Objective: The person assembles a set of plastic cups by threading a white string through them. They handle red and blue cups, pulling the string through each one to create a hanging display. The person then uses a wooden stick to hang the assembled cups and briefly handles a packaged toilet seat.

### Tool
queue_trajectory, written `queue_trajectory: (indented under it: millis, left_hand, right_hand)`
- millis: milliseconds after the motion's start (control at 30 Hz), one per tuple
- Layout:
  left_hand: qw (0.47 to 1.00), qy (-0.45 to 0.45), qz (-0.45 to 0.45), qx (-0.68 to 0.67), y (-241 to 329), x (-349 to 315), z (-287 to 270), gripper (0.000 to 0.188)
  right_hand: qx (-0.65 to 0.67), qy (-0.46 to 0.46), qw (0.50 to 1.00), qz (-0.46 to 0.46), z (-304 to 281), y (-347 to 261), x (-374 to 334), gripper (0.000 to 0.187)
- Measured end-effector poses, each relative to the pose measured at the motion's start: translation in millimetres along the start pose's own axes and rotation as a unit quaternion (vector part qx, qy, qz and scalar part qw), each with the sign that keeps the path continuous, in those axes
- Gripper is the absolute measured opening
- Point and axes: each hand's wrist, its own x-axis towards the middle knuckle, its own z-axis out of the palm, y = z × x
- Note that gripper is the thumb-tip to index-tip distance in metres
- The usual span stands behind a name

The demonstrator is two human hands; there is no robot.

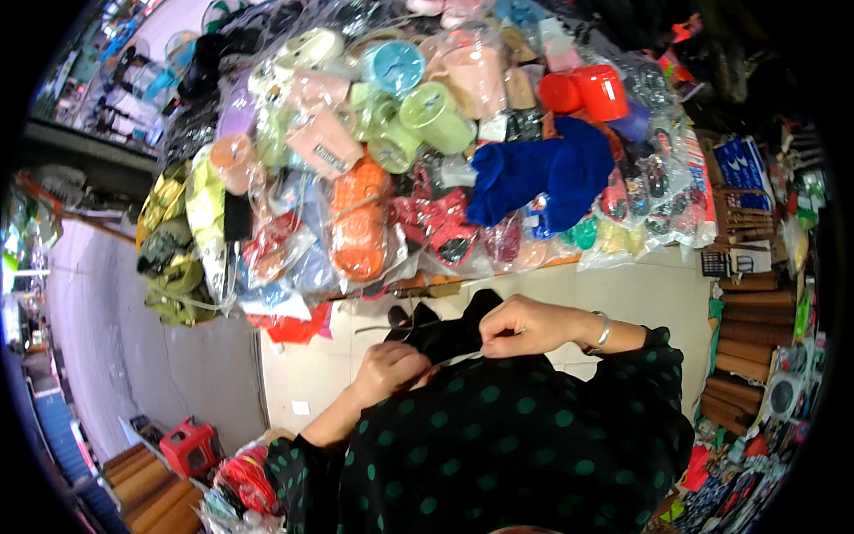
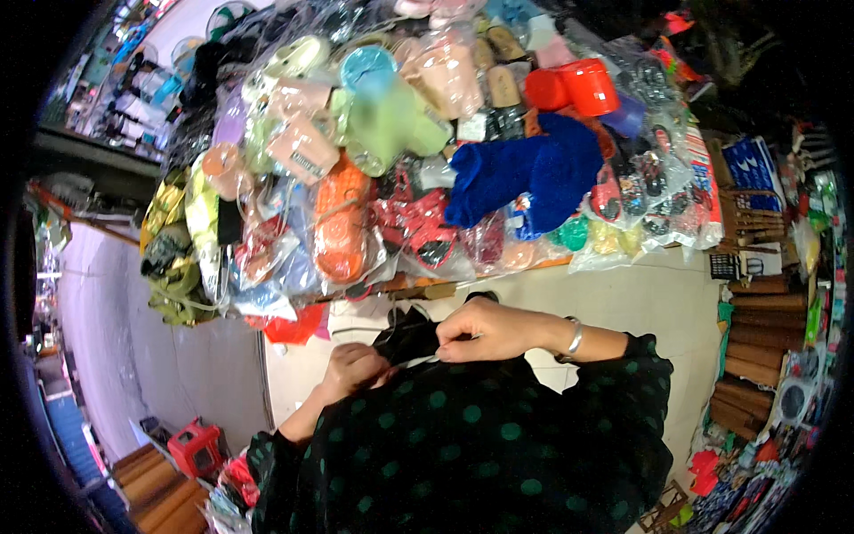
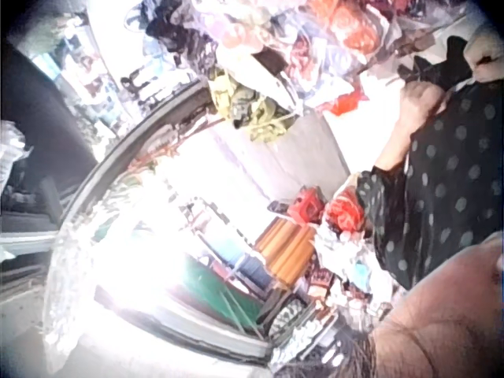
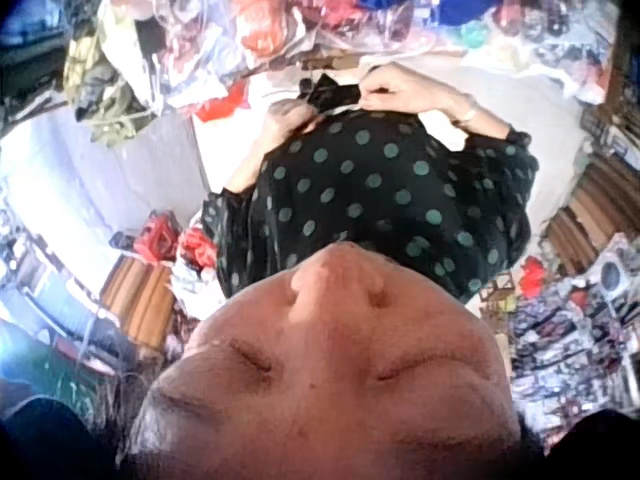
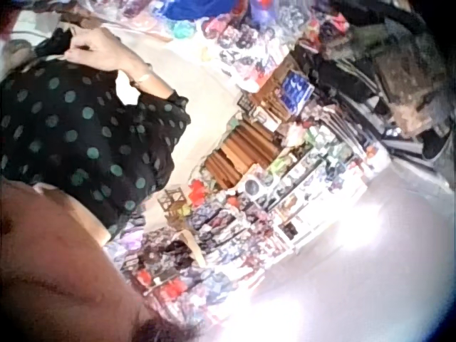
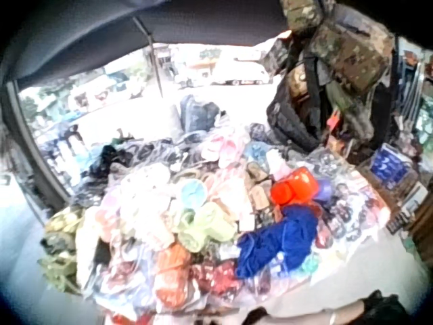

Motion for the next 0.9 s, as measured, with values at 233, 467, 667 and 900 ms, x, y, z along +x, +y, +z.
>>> queue_trajectory:
  millis: [233,467,667,900]
  left_hand:
    - [0.99,-0.023,0.017,0.139,-10,9,-17,0.019]
    - [0.984,0.021,0.048,0.17,1,16,-31,0.025]
    - [0.97,-0.027,0.04,0.239,10,14,-49,0.025]
    - [0.915,0.052,-0.033,0.398,-14,-14,-112,0.031]
  right_hand:
    - [-0.114,0.024,0.993,-0.012,-28,-30,4,0.024]
    - [-0.341,-0.003,0.93,-0.139,-1,-37,33,0.024]
    - [-0.231,0.054,0.969,-0.074,10,-36,47,0.027]
    - [-0.194,0.066,0.976,-0.076,-27,-46,27,0.013]
